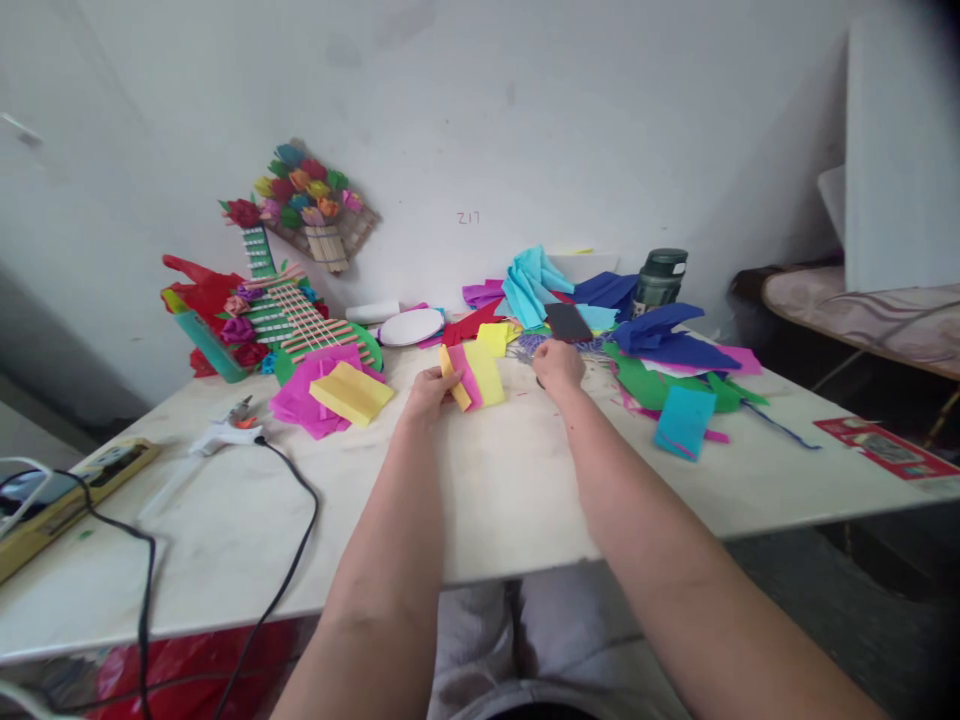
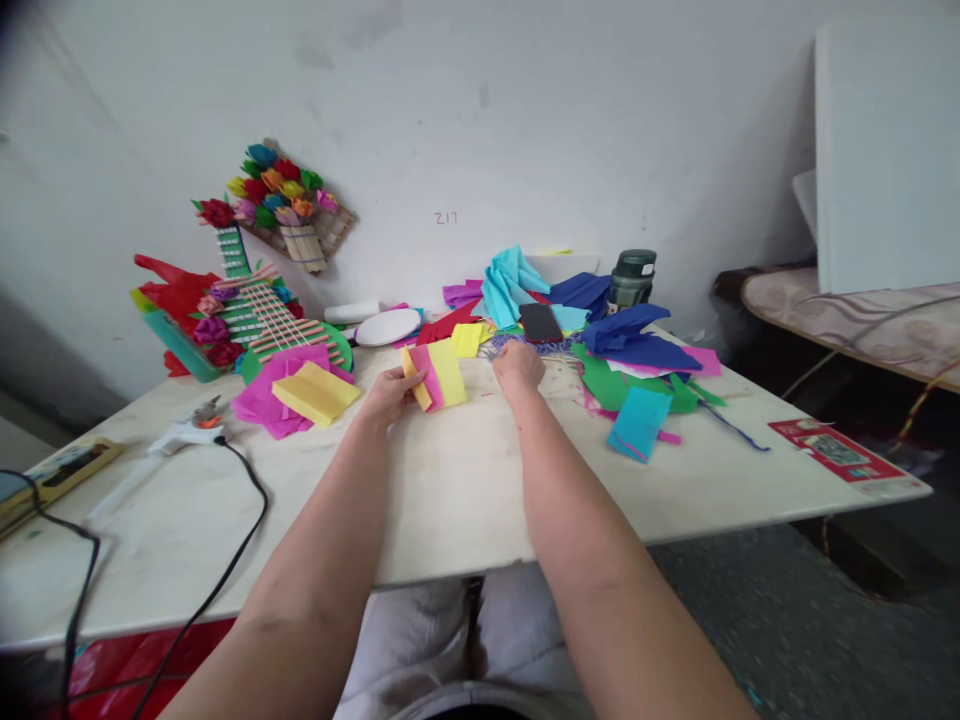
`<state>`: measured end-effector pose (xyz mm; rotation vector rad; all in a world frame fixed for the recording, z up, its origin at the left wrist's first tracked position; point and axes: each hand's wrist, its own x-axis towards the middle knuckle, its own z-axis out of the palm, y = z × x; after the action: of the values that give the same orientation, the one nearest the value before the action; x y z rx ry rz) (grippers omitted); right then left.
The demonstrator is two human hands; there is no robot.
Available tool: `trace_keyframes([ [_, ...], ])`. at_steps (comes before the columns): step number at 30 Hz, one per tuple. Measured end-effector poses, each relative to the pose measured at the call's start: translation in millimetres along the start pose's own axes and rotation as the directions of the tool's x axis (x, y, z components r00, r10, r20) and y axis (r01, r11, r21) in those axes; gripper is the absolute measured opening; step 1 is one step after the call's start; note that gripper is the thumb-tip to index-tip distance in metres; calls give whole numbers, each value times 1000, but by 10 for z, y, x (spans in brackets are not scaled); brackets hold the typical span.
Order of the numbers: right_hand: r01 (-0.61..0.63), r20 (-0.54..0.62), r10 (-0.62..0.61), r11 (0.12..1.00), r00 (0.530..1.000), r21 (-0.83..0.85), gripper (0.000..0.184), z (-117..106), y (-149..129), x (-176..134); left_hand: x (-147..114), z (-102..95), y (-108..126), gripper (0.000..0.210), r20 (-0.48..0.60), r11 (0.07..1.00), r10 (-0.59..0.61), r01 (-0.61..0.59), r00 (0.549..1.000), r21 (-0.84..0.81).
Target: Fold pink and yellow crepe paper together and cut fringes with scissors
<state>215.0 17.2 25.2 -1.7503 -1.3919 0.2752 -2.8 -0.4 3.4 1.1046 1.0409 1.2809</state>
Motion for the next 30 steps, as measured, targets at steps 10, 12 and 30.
trace_keyframes([
  [10, 97, 249, 65, 803, 966, -588, 31, -91, -52, -69, 68, -46, -2, 29, -220, 977, 64, -105, 973, -184],
  [12, 107, 268, 76, 788, 960, -607, 31, -108, -82, -73, 91, -67, -19, 25, -244, 973, 65, -115, 968, -200],
  [30, -62, 391, 56, 998, 919, 2, 40, -73, -15, 66, 76, -89, 6, 11, -377, 929, 104, -225, 920, -293],
])
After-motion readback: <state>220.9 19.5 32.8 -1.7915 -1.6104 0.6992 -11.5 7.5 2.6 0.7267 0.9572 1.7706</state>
